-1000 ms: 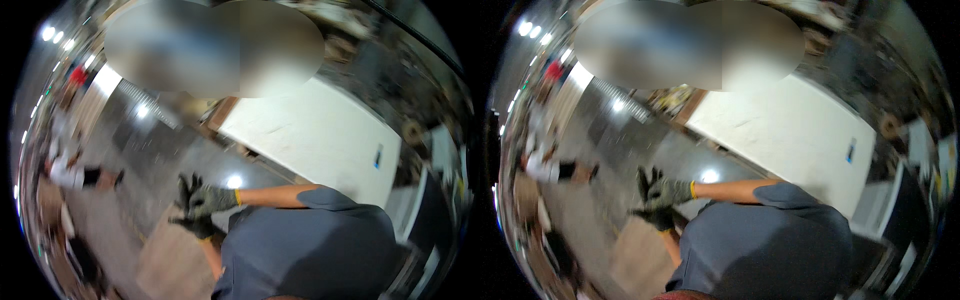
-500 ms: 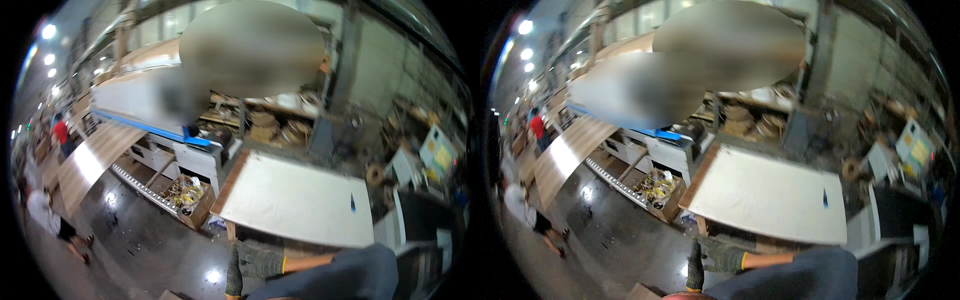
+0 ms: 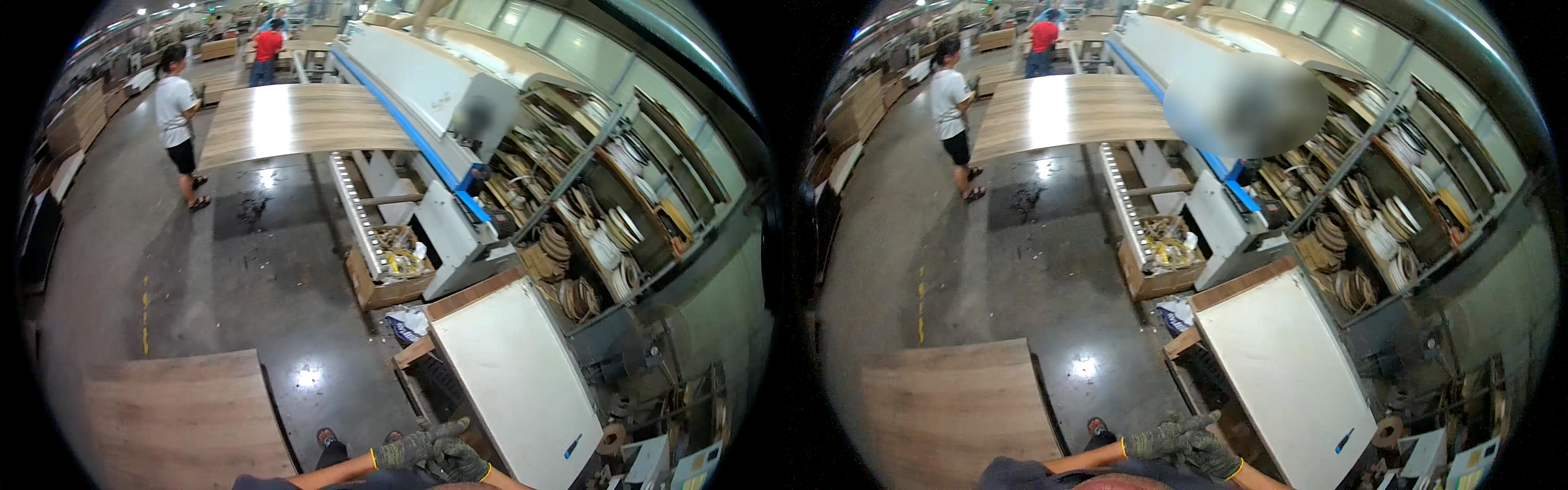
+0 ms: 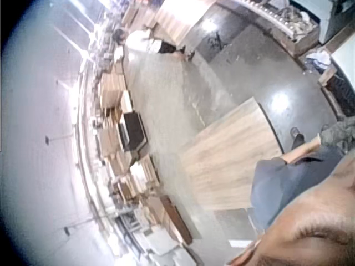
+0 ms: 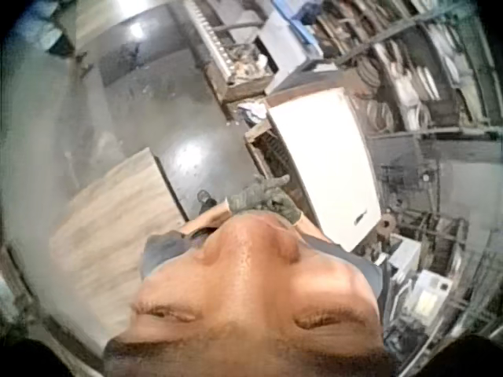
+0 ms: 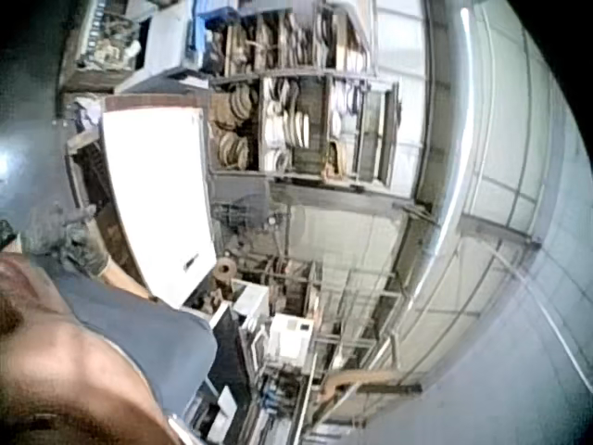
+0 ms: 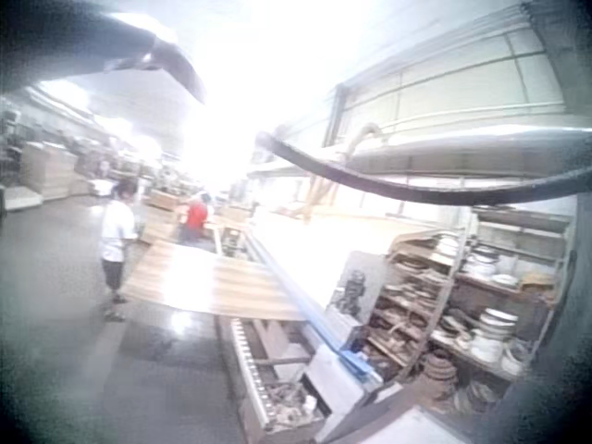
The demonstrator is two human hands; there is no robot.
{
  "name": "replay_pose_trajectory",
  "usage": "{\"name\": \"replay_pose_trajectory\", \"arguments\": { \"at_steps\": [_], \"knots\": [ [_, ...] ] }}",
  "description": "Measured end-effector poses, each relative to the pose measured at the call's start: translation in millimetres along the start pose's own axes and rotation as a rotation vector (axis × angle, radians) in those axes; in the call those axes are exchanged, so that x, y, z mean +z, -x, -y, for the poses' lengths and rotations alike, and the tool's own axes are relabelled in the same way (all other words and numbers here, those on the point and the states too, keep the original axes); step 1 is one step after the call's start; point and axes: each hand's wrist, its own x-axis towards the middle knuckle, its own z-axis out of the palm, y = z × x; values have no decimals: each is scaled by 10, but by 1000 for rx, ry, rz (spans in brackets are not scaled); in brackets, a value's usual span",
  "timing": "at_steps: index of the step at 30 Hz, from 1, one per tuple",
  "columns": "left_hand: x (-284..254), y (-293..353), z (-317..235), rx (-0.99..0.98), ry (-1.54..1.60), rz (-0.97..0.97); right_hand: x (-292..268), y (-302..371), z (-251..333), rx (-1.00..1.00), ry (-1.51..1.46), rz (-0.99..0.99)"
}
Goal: The person lifts large wooden panels from a conveyor belt and stacks them on the floor. The person coordinates with a colleague to lift and position the panels, placing them one by one into a growing stack.
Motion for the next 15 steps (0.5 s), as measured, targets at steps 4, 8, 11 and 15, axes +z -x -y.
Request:
{"name": "replay_pose_trajectory", "arguments": {
  "at_steps": [4, 8, 11, 15],
  "knots": [
    [-137, -71, -129, 303, -669, -362, -143, -414, 1, -269, 374, -26],
    [-98, 54, -372, 455, -328, -401, 82, -553, 213, -522, 463, 29],
    [-91, 197, -556, 436, -446, -349, 124, -593, 143, -394, 382, 120],
    [-116, 237, -497, 518, -557, -348, 188, -659, 121, -165, -32, 174]
  ]
}}
